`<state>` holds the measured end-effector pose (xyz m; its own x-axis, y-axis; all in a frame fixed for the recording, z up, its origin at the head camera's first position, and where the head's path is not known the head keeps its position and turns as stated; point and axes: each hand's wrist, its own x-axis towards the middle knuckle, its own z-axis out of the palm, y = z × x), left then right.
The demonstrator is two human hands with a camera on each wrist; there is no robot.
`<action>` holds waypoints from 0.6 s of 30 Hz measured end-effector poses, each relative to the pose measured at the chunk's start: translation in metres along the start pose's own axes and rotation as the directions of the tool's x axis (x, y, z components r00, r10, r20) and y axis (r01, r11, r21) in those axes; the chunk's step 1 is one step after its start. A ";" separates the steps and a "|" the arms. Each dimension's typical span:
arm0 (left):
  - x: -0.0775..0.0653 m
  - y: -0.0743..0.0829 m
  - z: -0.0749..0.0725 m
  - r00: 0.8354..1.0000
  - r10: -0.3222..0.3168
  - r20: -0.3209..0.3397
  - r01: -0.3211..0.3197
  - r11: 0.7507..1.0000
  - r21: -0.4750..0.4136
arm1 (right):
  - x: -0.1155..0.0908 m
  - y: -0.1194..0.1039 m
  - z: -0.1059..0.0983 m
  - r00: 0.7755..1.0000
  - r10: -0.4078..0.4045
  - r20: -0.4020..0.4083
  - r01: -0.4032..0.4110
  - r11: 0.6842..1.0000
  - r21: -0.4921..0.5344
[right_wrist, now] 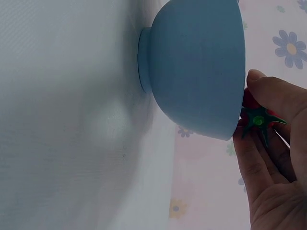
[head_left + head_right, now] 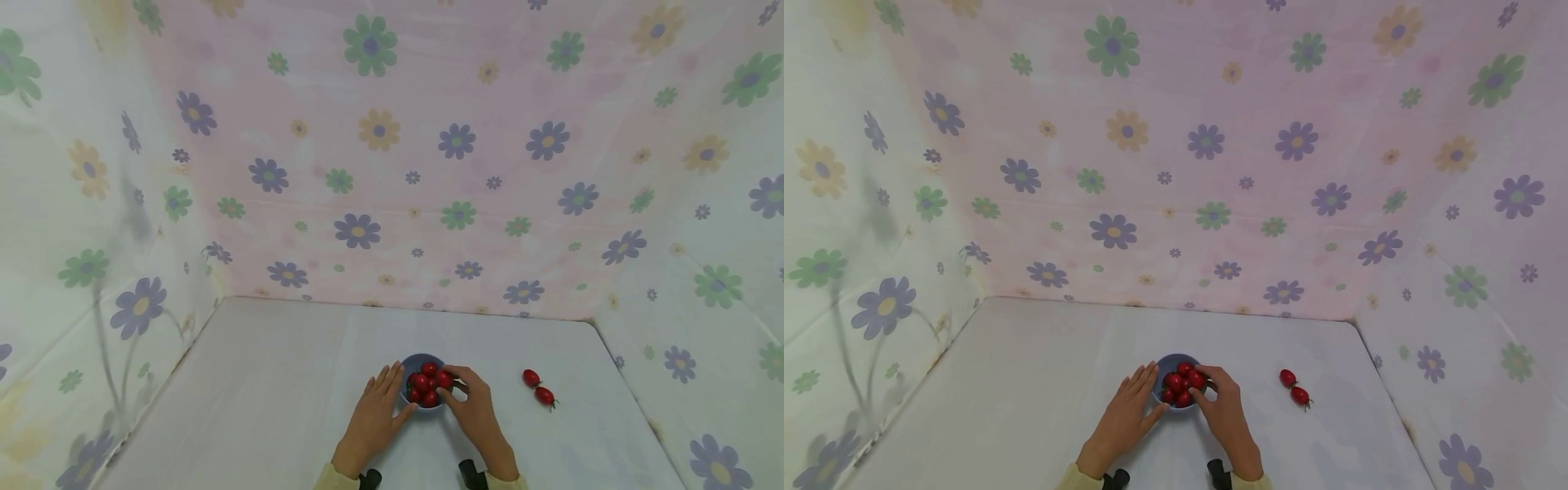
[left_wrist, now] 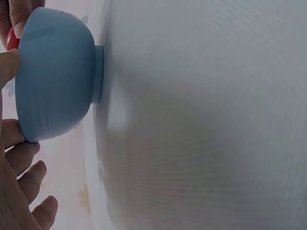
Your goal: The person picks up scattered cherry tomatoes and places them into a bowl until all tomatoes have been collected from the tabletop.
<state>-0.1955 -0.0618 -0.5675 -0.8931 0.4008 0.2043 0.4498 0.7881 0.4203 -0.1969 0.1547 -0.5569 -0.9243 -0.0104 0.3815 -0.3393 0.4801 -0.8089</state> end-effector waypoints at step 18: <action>-0.001 0.000 0.000 1.000 0.001 -0.012 -0.001 1.000 -0.006 | 0.004 0.000 0.003 0.999 0.038 0.037 -0.037 0.999 -0.032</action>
<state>-0.1950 -0.0622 -0.5679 -0.8927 0.3957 0.2155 0.4506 0.7849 0.4253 -0.2012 0.1516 -0.5569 -0.9422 -0.0243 0.3341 -0.2995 0.5076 -0.8079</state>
